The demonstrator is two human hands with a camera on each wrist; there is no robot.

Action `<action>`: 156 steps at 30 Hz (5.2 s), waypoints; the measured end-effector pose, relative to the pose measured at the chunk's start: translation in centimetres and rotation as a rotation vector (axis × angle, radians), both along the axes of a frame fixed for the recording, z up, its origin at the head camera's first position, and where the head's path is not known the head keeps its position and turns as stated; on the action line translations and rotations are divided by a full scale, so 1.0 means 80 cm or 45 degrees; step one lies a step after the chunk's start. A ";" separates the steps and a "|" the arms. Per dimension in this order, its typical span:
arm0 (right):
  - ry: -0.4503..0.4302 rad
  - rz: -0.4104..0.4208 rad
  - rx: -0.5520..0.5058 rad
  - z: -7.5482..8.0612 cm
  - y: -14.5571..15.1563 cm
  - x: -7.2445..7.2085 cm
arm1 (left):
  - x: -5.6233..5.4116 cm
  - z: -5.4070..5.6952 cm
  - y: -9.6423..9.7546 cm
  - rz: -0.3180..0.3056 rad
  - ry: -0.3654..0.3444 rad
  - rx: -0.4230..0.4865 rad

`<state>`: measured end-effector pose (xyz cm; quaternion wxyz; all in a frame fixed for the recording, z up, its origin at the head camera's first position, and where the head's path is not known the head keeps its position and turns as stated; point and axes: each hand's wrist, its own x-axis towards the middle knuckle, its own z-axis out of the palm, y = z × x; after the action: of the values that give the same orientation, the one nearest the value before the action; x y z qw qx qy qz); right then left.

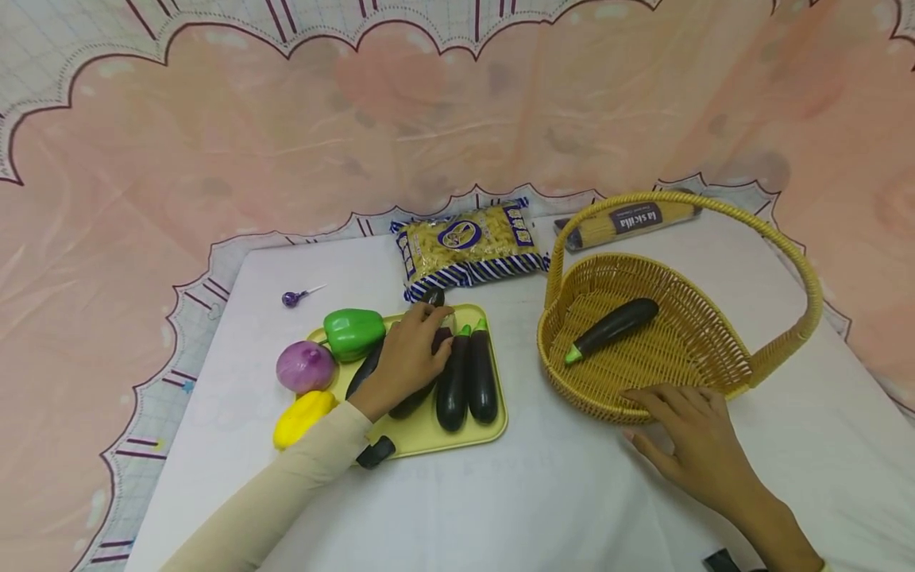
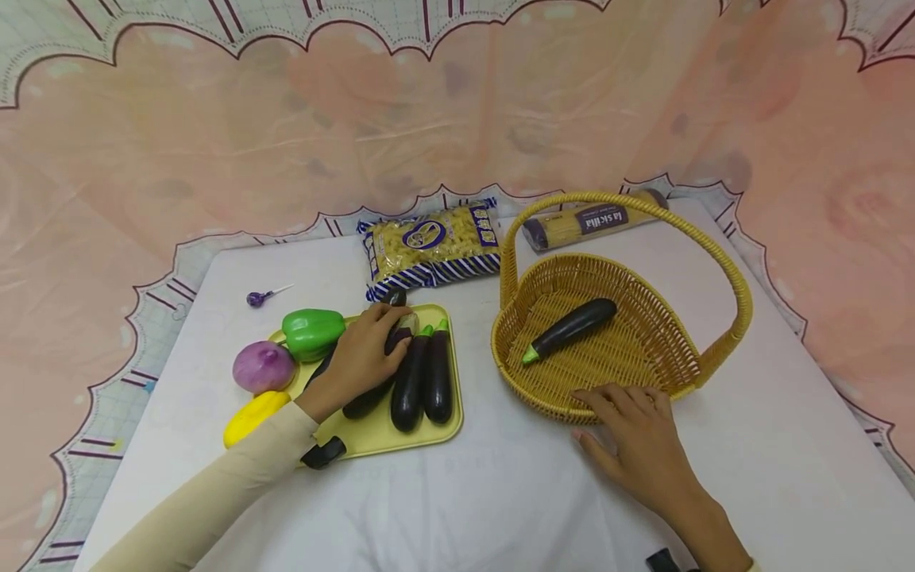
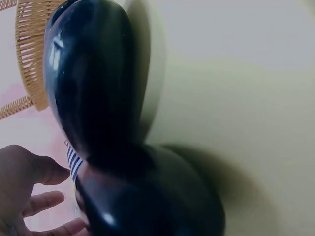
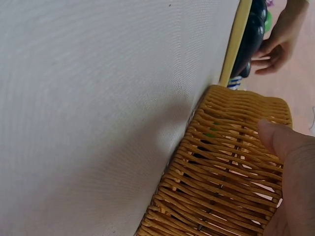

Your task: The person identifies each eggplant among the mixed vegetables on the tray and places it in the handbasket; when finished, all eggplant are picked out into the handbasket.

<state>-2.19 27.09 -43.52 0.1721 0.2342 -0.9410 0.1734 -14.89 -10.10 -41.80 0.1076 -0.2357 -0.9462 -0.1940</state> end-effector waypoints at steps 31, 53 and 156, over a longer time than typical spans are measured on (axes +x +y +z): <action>-0.001 -0.017 -0.018 0.000 0.000 0.000 | -0.034 0.006 -0.021 0.109 -0.304 -0.144; 0.009 -0.015 -0.037 0.000 -0.001 -0.002 | -0.047 0.026 -0.003 0.037 -0.670 -0.119; 0.004 -0.016 -0.026 0.002 -0.002 0.000 | 0.015 0.090 0.055 -0.136 -0.420 -0.003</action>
<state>-2.19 26.90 -43.36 0.1772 0.2268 -0.9404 0.1814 -13.70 -5.70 -34.61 -0.0599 -0.2507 -0.9373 -0.2344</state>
